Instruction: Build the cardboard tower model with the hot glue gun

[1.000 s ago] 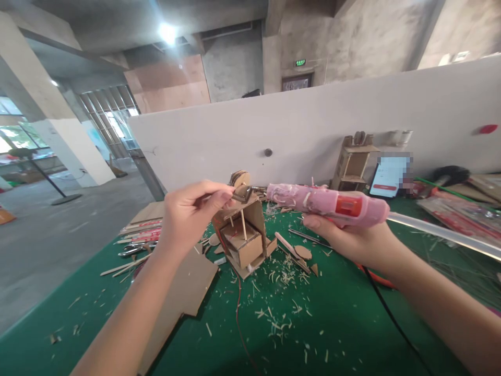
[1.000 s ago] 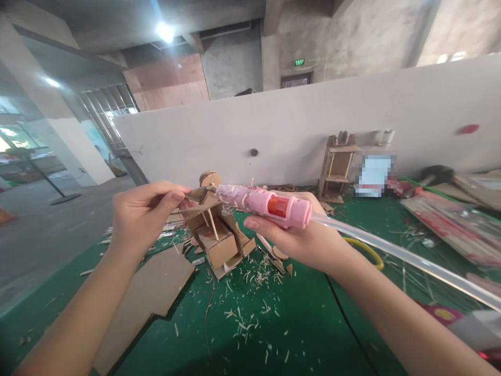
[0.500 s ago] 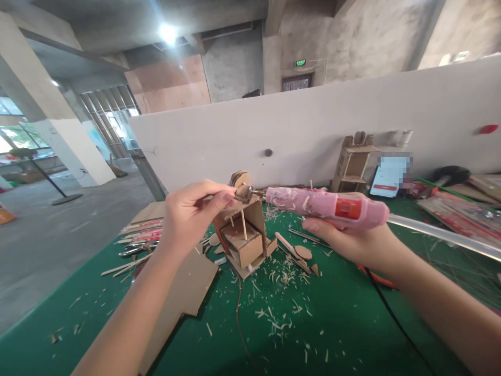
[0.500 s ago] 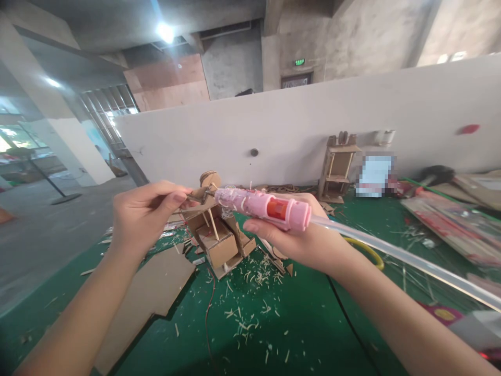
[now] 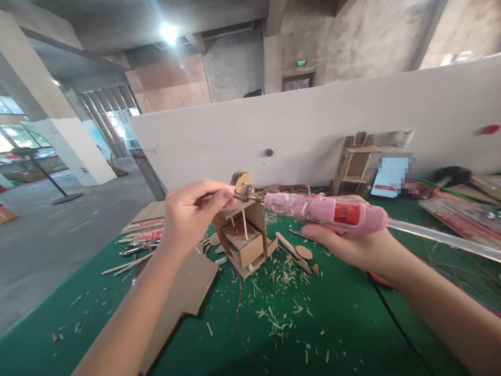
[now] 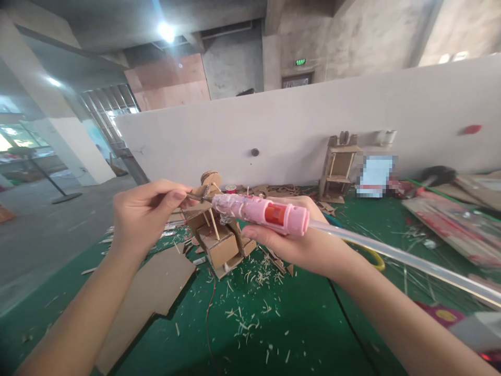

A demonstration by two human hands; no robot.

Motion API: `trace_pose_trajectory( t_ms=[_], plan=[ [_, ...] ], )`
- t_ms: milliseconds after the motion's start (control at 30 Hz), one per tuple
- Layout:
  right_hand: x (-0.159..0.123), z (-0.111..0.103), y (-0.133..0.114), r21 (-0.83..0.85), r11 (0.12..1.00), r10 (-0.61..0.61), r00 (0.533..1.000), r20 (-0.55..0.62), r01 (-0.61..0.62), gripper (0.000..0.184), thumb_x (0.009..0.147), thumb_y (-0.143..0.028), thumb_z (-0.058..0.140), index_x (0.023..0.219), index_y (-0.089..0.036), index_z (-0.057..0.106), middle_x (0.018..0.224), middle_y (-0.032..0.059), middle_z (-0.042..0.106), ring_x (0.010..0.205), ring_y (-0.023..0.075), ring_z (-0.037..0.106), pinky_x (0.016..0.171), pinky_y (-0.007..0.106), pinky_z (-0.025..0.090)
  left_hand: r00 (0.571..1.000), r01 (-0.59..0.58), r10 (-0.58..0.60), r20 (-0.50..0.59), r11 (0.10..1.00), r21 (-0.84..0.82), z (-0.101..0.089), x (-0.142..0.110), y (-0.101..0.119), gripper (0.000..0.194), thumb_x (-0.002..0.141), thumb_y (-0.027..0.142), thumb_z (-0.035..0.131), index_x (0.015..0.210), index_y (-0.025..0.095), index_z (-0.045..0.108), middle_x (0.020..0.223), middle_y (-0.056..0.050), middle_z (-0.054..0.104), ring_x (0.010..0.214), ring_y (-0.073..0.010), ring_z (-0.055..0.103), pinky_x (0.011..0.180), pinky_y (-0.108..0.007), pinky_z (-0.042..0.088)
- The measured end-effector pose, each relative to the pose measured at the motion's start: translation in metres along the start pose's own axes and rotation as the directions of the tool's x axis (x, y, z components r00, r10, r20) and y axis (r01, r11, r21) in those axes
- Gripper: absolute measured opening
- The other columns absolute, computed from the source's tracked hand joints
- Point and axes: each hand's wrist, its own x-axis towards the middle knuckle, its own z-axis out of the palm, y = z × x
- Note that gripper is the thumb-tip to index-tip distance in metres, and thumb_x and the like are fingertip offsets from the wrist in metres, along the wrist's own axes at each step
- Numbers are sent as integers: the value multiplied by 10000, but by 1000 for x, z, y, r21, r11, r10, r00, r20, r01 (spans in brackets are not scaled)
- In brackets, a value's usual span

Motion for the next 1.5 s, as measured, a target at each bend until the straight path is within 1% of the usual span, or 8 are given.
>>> trace_pose_trajectory(
  t_ms=[200,300,433,567,800,933,1167,1500],
  plan=[
    [1,0,-1,-49,995,-84,996,23,85,256,823,-320,630,642,-179,519,553,-49,469,489,78,400,455,220,321,999,40,-40,-19,999,-15,1,0,2,79,832,271,671,815,217,727,721,4,720,634,-116,690,601,-212,578],
    [2,-1,-1,-71,993,-95,995,13,96,273,819,-309,639,624,-178,500,535,-59,434,478,71,373,450,219,306,998,63,-63,-14,998,13,1,0,3,112,835,303,664,800,213,721,691,3,711,590,-116,680,568,-213,567],
    [3,0,-2,-102,987,-124,992,-19,121,315,826,-322,625,594,-186,462,506,-68,393,460,69,346,435,222,289,997,77,-76,-13,995,57,0,0,5,171,840,347,649,764,205,704,570,17,647,504,-109,621,507,-227,513],
    [2,1,-2,-110,987,-122,992,-19,119,310,830,-326,622,599,-197,461,522,-56,428,467,81,381,447,237,305,997,77,-74,-27,989,124,0,0,7,215,848,348,632,698,200,674,509,39,573,452,-86,545,468,-222,438],
    [1,2,0,-126,982,-144,989,-27,140,310,821,-327,646,609,-207,455,531,-55,451,455,78,400,429,231,301,995,100,-92,-47,970,223,1,1,10,303,858,363,609,605,197,627,484,36,520,470,-90,462,457,-228,373],
    [1,5,-3,-132,983,-134,990,-37,128,330,812,-374,659,600,-200,475,508,-54,468,442,77,420,428,221,324,994,105,-92,-67,967,231,1,0,10,328,861,365,604,582,194,617,484,32,536,464,-88,469,457,-220,386],
    [2,7,-4,-143,983,-122,992,-20,117,426,813,-431,644,543,-201,407,497,-53,413,423,75,373,413,239,283,993,111,-99,-68,971,212,1,0,10,333,864,361,599,575,194,604,490,30,561,457,-87,507,451,-213,401],
    [3,6,-6,-159,975,-168,984,-52,158,351,803,-338,654,570,-186,440,492,-50,447,429,69,400,417,219,309,994,103,-93,-61,975,199,0,0,10,339,867,356,597,570,193,596,476,33,536,449,-84,481,437,-213,374]
  ],
)
